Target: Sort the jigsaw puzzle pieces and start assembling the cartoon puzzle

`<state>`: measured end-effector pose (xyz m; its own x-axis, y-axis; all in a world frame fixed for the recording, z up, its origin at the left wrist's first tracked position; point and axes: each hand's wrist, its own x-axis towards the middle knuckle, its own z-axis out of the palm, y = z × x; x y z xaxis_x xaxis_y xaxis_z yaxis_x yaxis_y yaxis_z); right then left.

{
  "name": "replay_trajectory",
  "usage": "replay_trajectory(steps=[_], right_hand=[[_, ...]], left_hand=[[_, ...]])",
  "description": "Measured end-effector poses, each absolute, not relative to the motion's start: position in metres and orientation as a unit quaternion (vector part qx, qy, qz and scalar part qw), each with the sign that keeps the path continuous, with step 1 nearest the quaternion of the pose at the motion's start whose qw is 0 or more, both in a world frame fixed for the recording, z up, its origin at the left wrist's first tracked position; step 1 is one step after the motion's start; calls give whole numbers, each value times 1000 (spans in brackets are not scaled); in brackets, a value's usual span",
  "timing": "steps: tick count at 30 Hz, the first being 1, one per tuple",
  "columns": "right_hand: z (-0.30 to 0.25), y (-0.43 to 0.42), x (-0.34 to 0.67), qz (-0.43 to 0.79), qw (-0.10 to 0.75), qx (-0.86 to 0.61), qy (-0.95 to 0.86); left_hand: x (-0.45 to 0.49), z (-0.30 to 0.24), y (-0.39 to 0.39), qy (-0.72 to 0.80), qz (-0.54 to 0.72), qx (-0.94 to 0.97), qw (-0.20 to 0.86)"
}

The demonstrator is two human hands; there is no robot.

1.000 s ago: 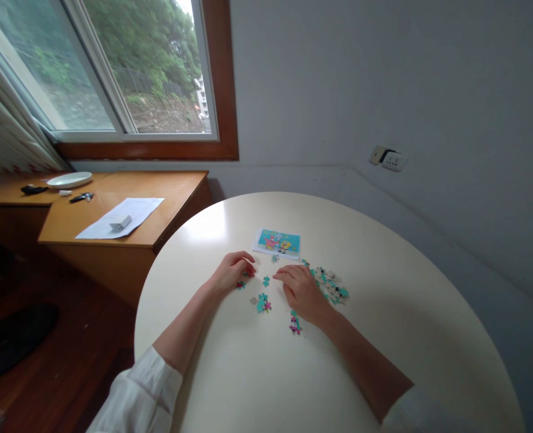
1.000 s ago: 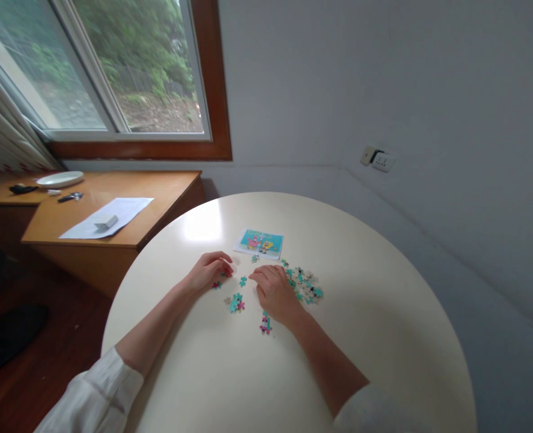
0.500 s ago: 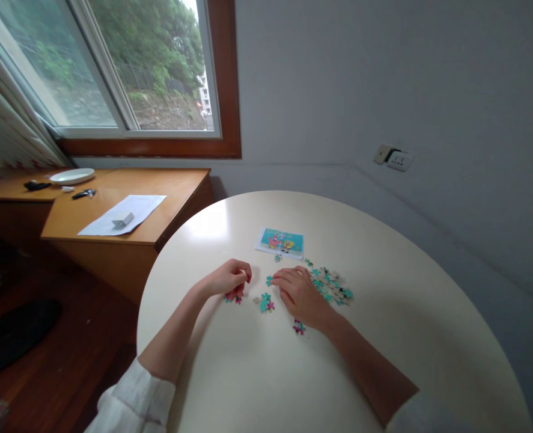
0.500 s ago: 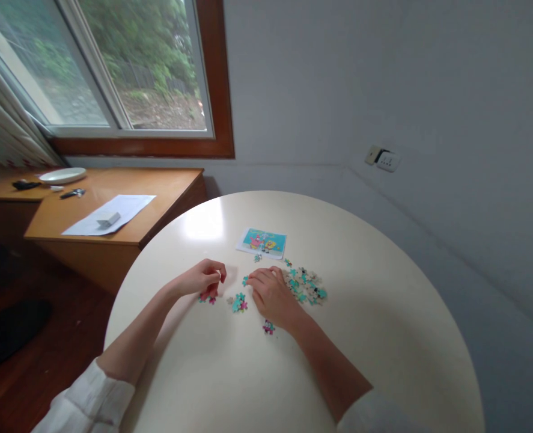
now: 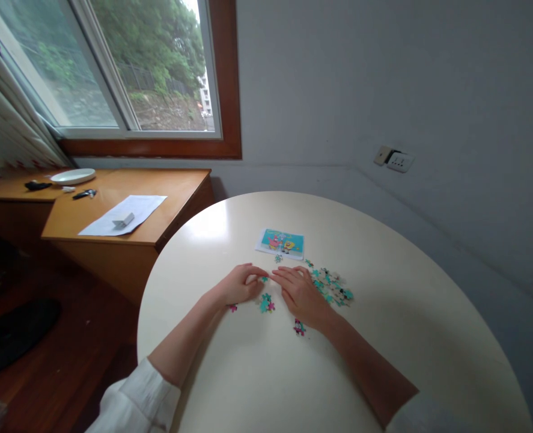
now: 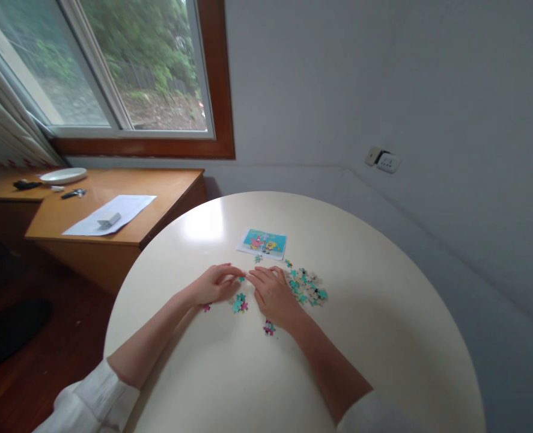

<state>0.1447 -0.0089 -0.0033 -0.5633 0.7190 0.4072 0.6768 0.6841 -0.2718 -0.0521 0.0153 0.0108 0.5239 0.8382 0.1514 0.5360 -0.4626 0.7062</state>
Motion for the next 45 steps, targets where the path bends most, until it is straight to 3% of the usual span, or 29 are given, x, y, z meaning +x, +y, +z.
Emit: replay_trajectory(steps=[4, 15, 25, 32, 39, 45], right_hand=[[-7, -4, 147, -1, 254, -452, -855], [-10, 15, 141, -42, 166, -490, -855], [-14, 20, 148, -24, 224, -484, -845], [-9, 10, 143, 45, 268, -403, -874], [-10, 11, 139, 18, 252, -461, -851], [-9, 12, 141, 2, 227, -490, -842]], left_hand=[[-54, 6, 17, 425, 214, 845, 244], [-51, 3, 18, 412, 190, 876, 167], [-46, -4, 25, 438, 235, 857, 137], [-49, -9, 28, 511, 239, 822, 81], [-46, 2, 22, 518, 283, 799, 113], [-37, 12, 10, 444, 226, 851, 162]])
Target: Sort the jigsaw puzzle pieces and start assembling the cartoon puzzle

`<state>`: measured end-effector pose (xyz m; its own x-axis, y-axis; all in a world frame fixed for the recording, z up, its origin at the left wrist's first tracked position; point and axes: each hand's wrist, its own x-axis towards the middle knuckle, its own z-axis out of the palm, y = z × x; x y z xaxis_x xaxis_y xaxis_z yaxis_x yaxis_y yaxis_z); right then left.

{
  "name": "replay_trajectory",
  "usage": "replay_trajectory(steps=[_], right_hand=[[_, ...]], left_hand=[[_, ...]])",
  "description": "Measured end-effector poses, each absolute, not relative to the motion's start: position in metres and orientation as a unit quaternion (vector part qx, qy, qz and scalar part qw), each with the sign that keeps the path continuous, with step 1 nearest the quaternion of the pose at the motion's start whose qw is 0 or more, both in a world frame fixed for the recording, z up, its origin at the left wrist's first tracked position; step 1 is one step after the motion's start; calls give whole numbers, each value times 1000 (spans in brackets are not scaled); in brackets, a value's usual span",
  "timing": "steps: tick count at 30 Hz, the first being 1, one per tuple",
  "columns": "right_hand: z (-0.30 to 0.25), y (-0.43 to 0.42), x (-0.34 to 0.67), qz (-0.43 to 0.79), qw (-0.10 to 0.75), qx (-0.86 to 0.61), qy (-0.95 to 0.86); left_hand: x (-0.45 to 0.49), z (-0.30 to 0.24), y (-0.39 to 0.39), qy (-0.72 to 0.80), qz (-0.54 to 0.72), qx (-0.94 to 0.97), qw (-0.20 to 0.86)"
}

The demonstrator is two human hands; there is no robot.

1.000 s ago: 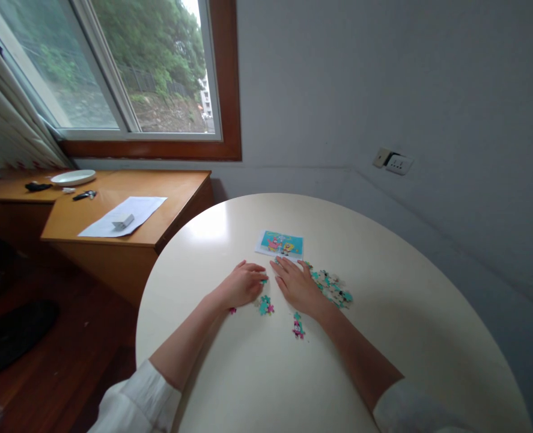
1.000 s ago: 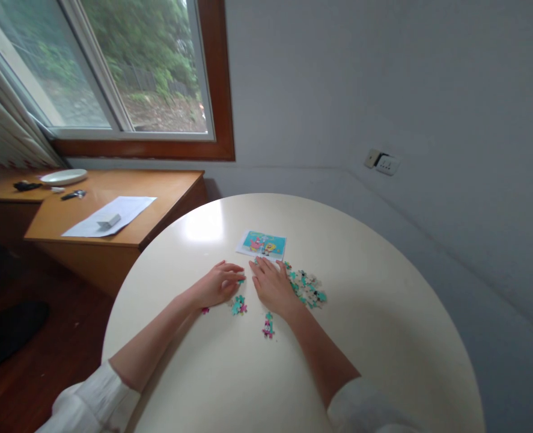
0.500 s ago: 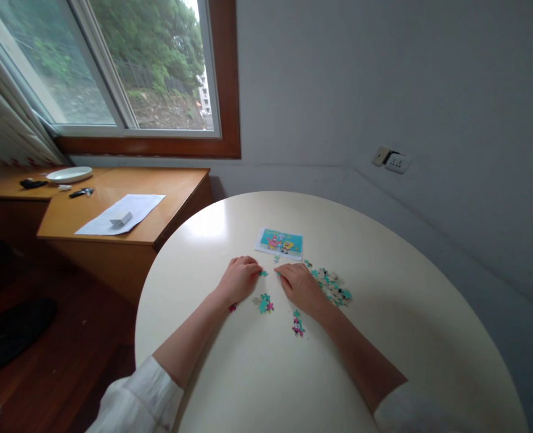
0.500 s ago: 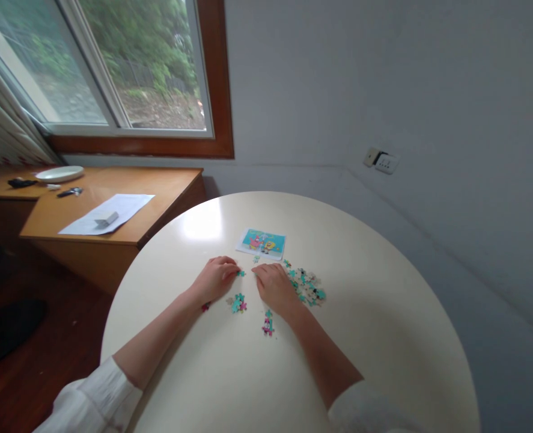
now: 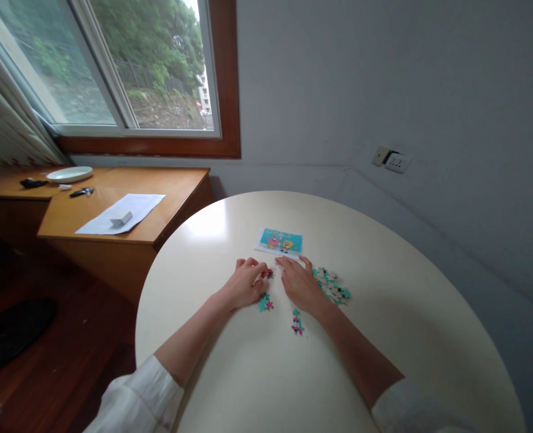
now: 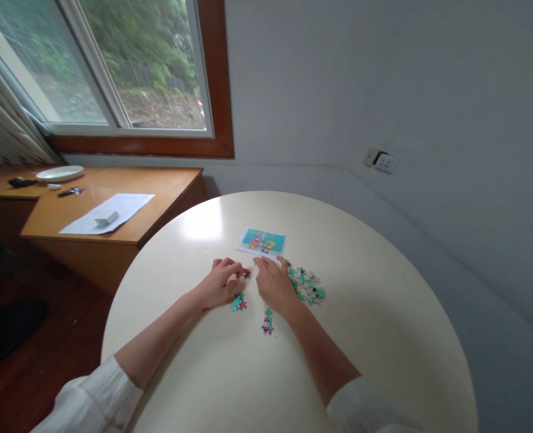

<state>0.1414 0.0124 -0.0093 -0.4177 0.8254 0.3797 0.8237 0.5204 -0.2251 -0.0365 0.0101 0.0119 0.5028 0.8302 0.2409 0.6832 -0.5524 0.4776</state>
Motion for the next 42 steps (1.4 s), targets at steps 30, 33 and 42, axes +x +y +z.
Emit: replay_trajectory(steps=[30, 33, 42], right_hand=[[15, -35, 138, 62, 242, -338, -907], [12, -49, 138, 43, 196, -334, -921], [4, -58, 140, 16, 201, -353, -914]], left_hand=[[-55, 25, -2, 411, 188, 877, 161], [-57, 25, -10, 395, 161, 894, 139], [-82, 19, -37, 389, 149, 899, 137]])
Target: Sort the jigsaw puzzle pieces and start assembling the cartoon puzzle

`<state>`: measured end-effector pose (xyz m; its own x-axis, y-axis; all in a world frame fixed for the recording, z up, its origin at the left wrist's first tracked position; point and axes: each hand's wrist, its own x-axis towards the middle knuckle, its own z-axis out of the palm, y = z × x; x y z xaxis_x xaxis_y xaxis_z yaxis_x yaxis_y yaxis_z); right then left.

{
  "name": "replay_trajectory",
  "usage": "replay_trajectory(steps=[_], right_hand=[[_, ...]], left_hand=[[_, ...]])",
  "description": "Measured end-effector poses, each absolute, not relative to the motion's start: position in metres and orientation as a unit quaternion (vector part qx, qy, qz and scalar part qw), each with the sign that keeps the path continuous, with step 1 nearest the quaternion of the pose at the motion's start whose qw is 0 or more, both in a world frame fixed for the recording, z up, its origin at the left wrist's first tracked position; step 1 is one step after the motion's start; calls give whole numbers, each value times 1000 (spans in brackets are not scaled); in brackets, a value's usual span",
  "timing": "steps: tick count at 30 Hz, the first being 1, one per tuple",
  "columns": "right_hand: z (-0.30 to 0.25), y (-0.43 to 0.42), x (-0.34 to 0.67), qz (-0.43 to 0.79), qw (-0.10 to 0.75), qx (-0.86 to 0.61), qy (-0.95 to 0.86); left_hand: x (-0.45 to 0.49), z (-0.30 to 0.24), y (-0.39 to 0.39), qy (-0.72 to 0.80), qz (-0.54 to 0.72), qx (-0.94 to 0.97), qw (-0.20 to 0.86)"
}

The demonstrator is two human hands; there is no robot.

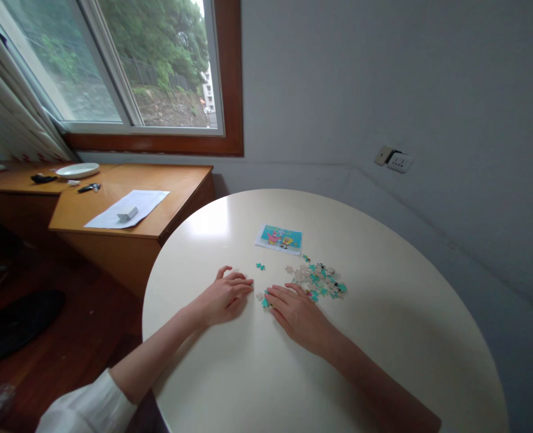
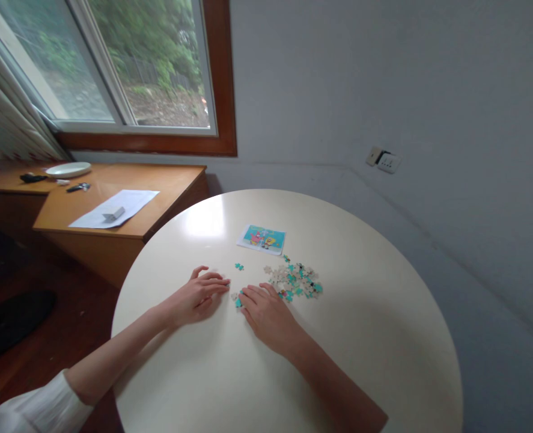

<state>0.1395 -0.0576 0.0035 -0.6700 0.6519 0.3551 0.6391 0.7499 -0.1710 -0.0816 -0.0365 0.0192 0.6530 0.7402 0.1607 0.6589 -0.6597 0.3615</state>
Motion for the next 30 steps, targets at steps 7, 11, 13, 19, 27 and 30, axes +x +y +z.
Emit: replay_trajectory(steps=[7, 11, 13, 19, 27, 30], right_hand=[[4, -51, 128, 39, 187, -401, -896], [8, -49, 126, 50, 164, -418, -892], [8, -48, 127, 48, 161, -424, -890], [1, -44, 132, 67, 199, -436, -875], [11, -42, 133, 157, 239, -527, -801], [13, -41, 134, 216, 247, -527, -784]], left_hand=[[-97, 4, -60, 423, 114, 891, 115], [-97, -1, -74, 427, 78, 896, 92], [-95, -2, -79, 430, 73, 896, 82], [-85, -3, -69, 455, 94, 883, 66], [-73, -6, -50, 454, 77, 884, 82], [-76, -6, -61, 450, 103, 883, 82]])
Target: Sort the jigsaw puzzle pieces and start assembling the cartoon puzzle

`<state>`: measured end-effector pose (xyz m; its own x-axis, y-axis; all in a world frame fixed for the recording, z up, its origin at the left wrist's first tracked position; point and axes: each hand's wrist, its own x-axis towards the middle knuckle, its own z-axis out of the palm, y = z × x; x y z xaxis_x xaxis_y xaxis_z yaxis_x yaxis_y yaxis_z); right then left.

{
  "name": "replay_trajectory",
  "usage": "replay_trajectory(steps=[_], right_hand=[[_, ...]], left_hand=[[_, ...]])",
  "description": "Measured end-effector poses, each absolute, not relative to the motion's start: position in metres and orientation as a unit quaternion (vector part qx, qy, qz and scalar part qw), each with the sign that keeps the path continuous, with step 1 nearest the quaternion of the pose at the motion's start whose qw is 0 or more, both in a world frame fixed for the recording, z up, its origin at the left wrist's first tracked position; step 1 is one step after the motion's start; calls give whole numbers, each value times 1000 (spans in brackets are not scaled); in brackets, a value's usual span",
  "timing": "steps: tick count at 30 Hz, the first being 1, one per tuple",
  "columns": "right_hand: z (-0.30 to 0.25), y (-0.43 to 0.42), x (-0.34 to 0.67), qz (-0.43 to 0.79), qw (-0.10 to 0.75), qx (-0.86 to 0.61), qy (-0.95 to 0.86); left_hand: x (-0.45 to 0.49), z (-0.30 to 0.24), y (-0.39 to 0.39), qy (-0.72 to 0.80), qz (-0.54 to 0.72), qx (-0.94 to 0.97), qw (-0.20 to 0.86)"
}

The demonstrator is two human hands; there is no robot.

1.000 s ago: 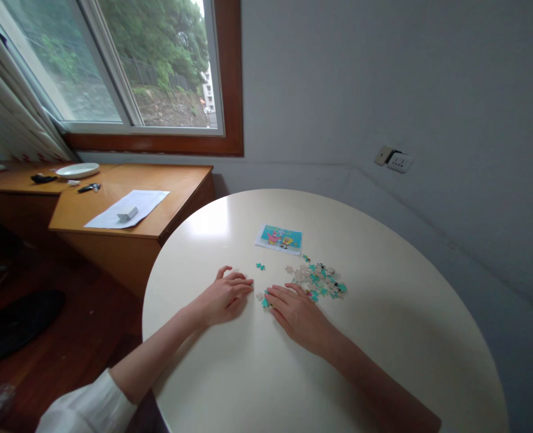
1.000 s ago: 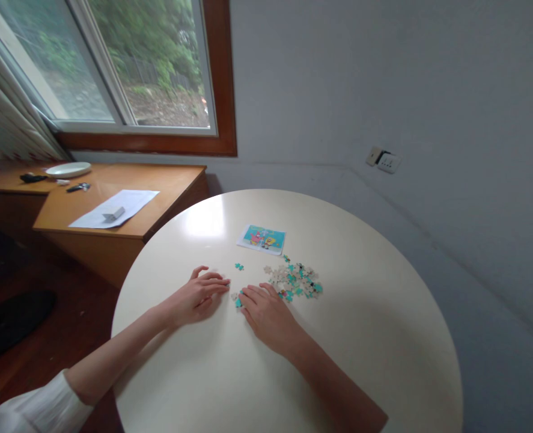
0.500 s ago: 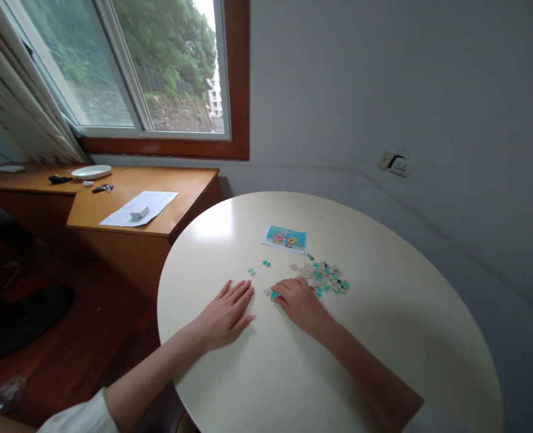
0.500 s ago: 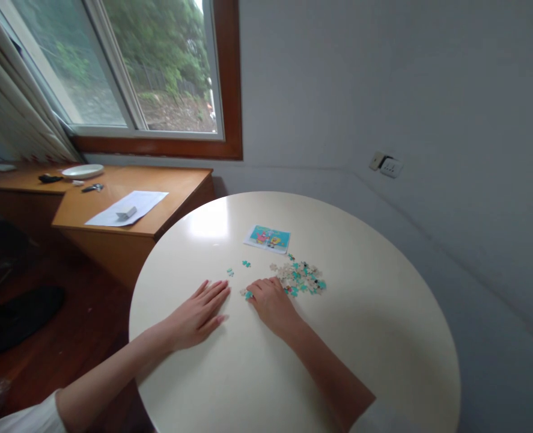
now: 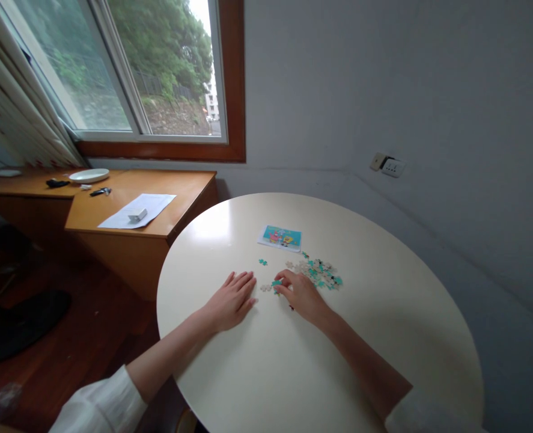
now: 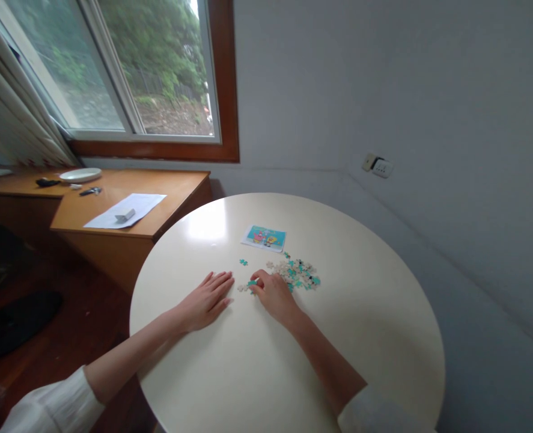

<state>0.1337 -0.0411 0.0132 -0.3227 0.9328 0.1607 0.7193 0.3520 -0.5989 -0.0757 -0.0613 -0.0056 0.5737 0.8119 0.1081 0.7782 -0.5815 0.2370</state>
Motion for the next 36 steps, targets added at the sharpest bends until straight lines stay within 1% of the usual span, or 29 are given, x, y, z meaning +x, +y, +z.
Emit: replay_trajectory(steps=[2, 5, 8, 13, 18, 25, 27, 31, 34, 36], right_hand=[[11, -39, 134, 237, 250, -524, -779], [7, -37, 132, 232, 252, -528, -777], [5, -36, 131, 235, 252, -531, -774], [8, -31, 136, 225, 275, -532, -768], [5, -15, 150, 185, 286, -553, -760], [-1, -17, 154, 48, 234, -571, -785], [2, -20, 150, 41, 201, -541, -815], [6, -17, 135, 51, 102, -480, -870], [4, -11, 123, 62, 57, -469, -879], [1, -9, 119, 63, 45, -473, -877]], left_hand=[[-78, -4, -68, 451, 132, 880, 74], [-76, 1, -73, 444, 170, 877, 61], [-67, 5, -74, 436, 181, 879, 61], [-46, 6, -75, 424, 143, 892, 63], [-31, 3, -70, 445, 95, 890, 33], [-22, 3, -46, 508, 66, 859, -3], [-25, 3, -42, 538, 70, 840, -11], [-40, -2, -44, 574, 77, 815, -4], [-52, -9, -53, 580, 68, 812, 19], [-57, -13, -58, 585, 72, 807, 34]])
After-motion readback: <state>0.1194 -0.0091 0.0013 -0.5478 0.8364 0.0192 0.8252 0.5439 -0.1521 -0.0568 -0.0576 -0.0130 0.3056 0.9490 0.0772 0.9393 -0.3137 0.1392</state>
